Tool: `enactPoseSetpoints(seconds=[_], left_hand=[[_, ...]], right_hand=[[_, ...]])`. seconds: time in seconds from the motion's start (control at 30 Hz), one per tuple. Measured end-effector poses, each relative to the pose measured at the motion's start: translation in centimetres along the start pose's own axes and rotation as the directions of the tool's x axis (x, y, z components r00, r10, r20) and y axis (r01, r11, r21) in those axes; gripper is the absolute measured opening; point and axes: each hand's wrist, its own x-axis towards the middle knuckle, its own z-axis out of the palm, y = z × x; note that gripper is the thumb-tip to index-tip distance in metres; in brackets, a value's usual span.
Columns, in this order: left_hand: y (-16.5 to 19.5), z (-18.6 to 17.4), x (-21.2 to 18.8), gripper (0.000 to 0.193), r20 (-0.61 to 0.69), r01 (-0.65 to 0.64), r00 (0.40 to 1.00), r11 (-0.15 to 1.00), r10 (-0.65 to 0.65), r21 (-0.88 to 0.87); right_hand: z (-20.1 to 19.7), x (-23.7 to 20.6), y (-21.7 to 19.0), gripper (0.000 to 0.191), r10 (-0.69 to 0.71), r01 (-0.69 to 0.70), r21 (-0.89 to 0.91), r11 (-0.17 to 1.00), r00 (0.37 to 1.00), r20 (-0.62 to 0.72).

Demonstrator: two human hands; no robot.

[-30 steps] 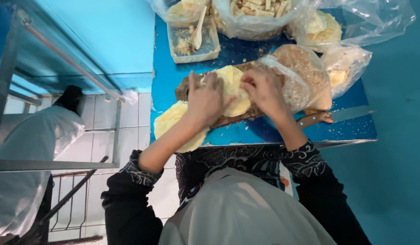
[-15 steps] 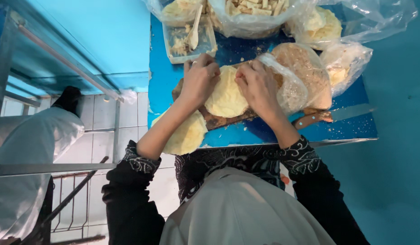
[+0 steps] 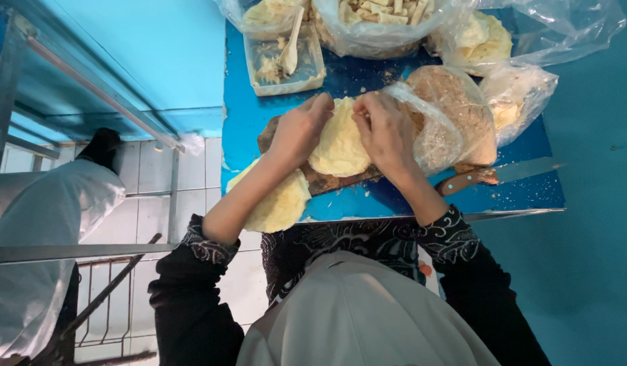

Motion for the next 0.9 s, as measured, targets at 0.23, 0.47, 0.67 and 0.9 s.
enactPoseSetpoints(seconds=[0.23, 0.47, 0.67, 0.9], left_hand=[[-1.1, 0.7, -0.5, 0.041, 0.124, -0.104, 0.991, 0.883, 0.053, 0.457], [0.2, -0.9, -0.1, 0.034, 0.054, -0.089, 0.996, 0.852, 0.071, 0.516], [1.7, -6.2, -2.1, 0.014, 0.091, -0.248, 0.969, 0.879, 0.232, 0.407], [2.1, -5.7, -3.4, 0.014, 0.184, -0.308, 0.946, 0.916, 0.267, 0.255]], right_hand=[[0.3, -0.5, 0.8, 0.008, -0.036, 0.034, -0.179, 0.983, 0.999, -0.006], [-0.6, -0.8, -0.7, 0.020, -0.107, 0.100, -0.333, 0.938, 0.994, -0.002], [-3.3, -1.0, -2.2, 0.020, -0.114, 0.119, -0.107, 0.987, 0.992, 0.053], [-3.2, -2.1, -2.5, 0.012, -0.290, 0.277, 0.086, 0.957, 0.915, 0.282]])
